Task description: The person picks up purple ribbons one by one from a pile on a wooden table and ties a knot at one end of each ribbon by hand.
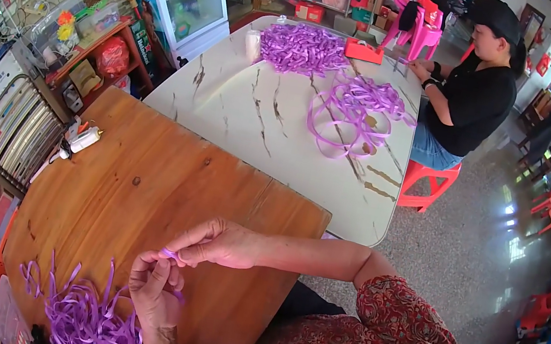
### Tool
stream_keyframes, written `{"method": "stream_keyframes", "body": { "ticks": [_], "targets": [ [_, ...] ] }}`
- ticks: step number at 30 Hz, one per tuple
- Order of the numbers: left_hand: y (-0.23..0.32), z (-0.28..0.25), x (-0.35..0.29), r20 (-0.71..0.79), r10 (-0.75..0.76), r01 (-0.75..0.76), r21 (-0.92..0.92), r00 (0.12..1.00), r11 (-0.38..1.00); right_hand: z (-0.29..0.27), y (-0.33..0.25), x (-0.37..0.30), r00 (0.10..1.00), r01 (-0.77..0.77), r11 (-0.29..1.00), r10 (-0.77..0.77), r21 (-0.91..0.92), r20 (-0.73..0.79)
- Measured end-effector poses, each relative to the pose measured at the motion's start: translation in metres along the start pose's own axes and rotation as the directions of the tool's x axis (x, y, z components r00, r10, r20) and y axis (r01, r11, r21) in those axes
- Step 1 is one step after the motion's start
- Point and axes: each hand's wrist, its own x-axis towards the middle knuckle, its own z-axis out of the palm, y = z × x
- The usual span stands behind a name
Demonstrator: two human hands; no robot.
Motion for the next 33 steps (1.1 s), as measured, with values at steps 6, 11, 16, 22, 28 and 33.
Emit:
{"method": "stream_keyframes", "body": {
  "ticks": [6,11,16,22,28,33],
  "targets": [
    [-0.009,-0.004,-0.001,-0.046,0.175,-0.166,0.149,0.983,0.975,0.008,-0.006,0.004,0.995,-0.008,0.99,-0.006,-0.139,-0.098],
    [-0.01,-0.004,-0.006,-0.117,0.257,-0.214,0.292,0.959,0.932,0.015,-0.014,0.004,0.989,0.052,0.956,-0.09,-0.288,-0.12],
    [-0.016,-0.008,-0.003,-0.066,0.409,-0.332,0.474,0.91,0.816,0.003,0.013,0.013,0.808,0.424,0.25,-0.538,-0.87,0.24],
    [-0.019,0.001,-0.003,-0.113,0.377,-0.284,0.47,0.919,0.835,0.005,0.008,0.008,0.793,0.321,-0.144,-0.499,-0.936,0.349],
    [-0.028,-0.023,0.002,-0.096,0.313,-0.247,0.42,0.945,0.873,0.011,0.007,0.007,0.811,0.303,-0.209,-0.456,-0.93,0.367],
    [-0.024,-0.021,0.0,-0.141,0.166,-0.14,0.181,0.976,0.973,0.005,0.014,0.014,0.805,0.399,0.087,-0.509,-0.913,0.304]
  ]
}}
